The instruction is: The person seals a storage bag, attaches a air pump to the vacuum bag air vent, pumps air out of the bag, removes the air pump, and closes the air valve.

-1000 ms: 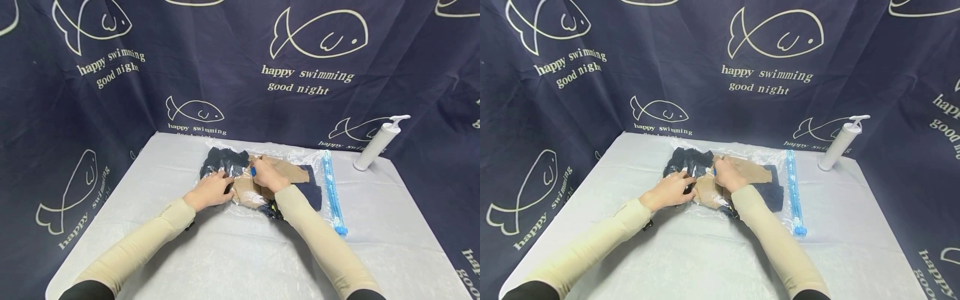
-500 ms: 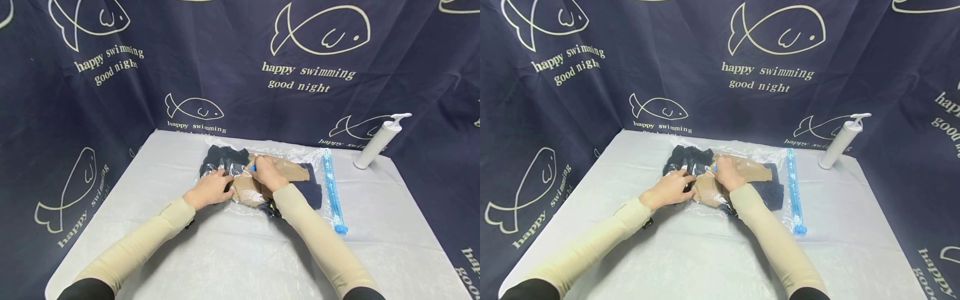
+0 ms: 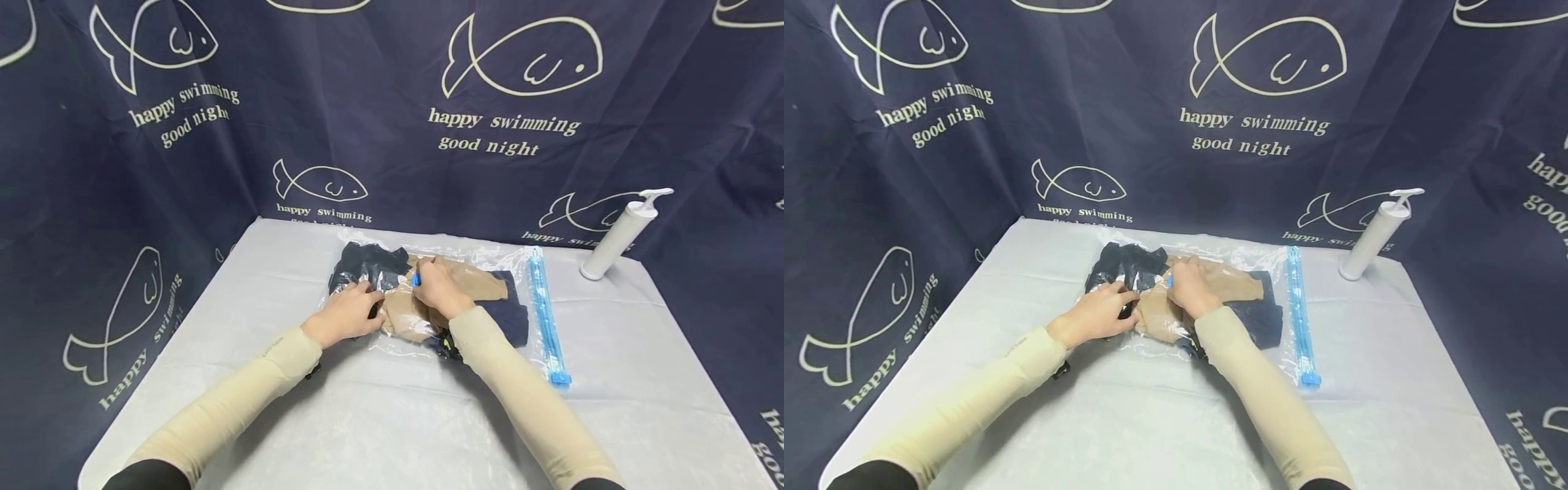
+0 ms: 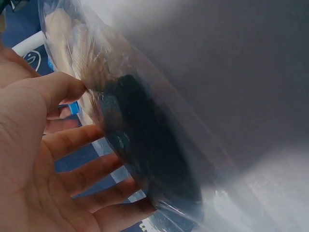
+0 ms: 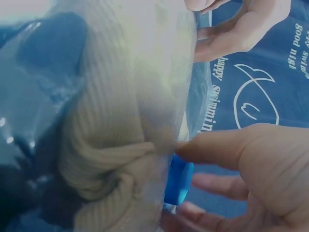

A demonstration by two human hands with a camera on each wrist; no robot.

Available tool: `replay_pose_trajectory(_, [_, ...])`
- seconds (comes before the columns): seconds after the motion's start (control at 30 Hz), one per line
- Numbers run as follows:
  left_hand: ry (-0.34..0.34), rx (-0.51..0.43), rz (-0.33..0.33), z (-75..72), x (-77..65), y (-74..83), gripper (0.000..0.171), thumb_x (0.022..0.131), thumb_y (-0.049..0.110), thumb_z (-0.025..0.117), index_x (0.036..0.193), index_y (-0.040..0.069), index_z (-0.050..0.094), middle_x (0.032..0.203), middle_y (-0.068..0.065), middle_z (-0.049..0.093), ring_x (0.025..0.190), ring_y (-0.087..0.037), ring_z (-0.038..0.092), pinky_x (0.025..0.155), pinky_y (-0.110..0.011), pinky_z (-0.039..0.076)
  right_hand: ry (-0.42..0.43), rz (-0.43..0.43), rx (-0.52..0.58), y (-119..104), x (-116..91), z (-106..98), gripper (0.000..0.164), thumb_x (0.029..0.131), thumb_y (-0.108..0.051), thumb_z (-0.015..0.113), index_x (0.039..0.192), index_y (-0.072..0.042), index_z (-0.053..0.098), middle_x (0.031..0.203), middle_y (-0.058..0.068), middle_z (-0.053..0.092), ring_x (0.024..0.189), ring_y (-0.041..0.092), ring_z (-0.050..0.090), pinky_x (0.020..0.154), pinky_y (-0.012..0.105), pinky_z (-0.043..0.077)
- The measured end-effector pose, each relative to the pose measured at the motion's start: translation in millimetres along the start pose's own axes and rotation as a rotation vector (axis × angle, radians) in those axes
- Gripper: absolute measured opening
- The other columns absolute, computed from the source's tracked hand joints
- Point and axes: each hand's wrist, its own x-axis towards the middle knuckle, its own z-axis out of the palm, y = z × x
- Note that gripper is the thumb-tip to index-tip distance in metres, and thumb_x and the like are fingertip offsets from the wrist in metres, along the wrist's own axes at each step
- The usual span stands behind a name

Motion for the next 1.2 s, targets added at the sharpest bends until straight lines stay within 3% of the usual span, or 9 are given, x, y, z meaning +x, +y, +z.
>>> replay_pose_trajectory(0.17, [0.009,0.004,-0.007,1.8,0.7,0.8,0.050,0.096,0.041,0.065,0.138,0.015,0.066,0.119,-0.014,0.064,0.097,-0.033,0.062,0.074,-0.048,0.059,0.014,0.073,0.051,1.9,-0.3,0.5,0.017,0.091,-0.015,0.066,0.097,0.001,0.064,0.109,0.023,0.055,0.102,0.034,0.053,0.090,0.047,0.053])
replay_pose_trajectory(0.23, [0.016,0.000,-0.011,0.5,0.9,1.3,0.049,0.096,0.040,0.065,0.138,0.015,0.066,0.118,-0.014,0.064,0.096,-0.033,0.062,0.074,-0.049,0.059,0.020,0.057,0.036,1.6,1.5,0.2,0.010,0.090,-0.011,0.064,0.086,-0.002,0.061,0.100,0.019,0.058,0.095,0.031,0.054,0.084,0.043,0.053])
replay_pose_trajectory(0.33, [0.015,-0.004,-0.015,-1.2,0.8,1.8,0.049,0.096,0.039,0.065,0.139,0.015,0.066,0.117,-0.014,0.064,0.096,-0.033,0.062,0.073,-0.049,0.059,0.018,0.023,0.005,0.0,3.7,-0.8,0.014,0.087,-0.005,0.065,0.076,-0.006,0.057,0.089,0.015,0.058,0.086,0.029,0.053,0.076,0.040,0.052])
replay_pose_trajectory(0.5, [0.016,-0.019,-0.004,-0.1,1.0,1.9,0.050,0.096,0.039,0.065,0.140,0.015,0.065,0.117,-0.014,0.064,0.097,-0.034,0.062,0.075,-0.049,0.059,0.011,-0.017,-0.044,0.0,4.4,-0.7,0.006,0.082,-0.001,0.068,0.084,-0.003,0.063,0.093,0.015,0.060,0.086,0.028,0.054,0.081,0.042,0.055])
replay_pose_trajectory(0.77, [0.029,-0.008,0.001,5.3,1.2,0.3,0.050,0.096,0.042,0.063,0.139,0.016,0.065,0.119,-0.015,0.064,0.099,-0.034,0.063,0.077,-0.048,0.060,-0.002,-0.054,-0.020,1.9,1.9,0.9,0.012,0.081,0.003,0.068,0.092,-0.002,0.067,0.098,0.015,0.060,0.089,0.029,0.057,0.081,0.042,0.056])
replay_pose_trajectory(0.97, [0.022,-0.006,-0.003,6.8,0.7,-1.0,0.051,0.096,0.042,0.064,0.139,0.015,0.065,0.119,-0.014,0.064,0.098,-0.033,0.063,0.076,-0.047,0.060,0.012,0.066,0.037,-1.3,-1.2,1.7,0.024,0.089,-0.011,0.068,0.108,0.003,0.064,0.114,0.023,0.053,0.105,0.034,0.055,0.092,0.047,0.056])
replay_pose_trajectory(1.13, [0.024,-0.005,0.001,6.2,0.7,-0.6,0.051,0.096,0.042,0.064,0.140,0.015,0.064,0.117,-0.014,0.064,0.097,-0.032,0.063,0.074,-0.046,0.060,0.028,0.038,0.028,1.6,2.2,3.6,0.004,0.088,-0.005,0.065,0.087,-0.001,0.064,0.100,0.020,0.060,0.098,0.032,0.055,0.089,0.047,0.055])
replay_pose_trajectory(1.2, [0.027,-0.007,0.002,5.4,1.2,-0.7,0.051,0.096,0.043,0.063,0.140,0.016,0.064,0.118,-0.015,0.064,0.097,-0.033,0.063,0.074,-0.047,0.060,0.035,0.002,0.011,2.8,4.7,4.1,0.012,0.087,-0.002,0.065,0.076,-0.005,0.060,0.094,0.018,0.061,0.093,0.031,0.055,0.085,0.046,0.055])
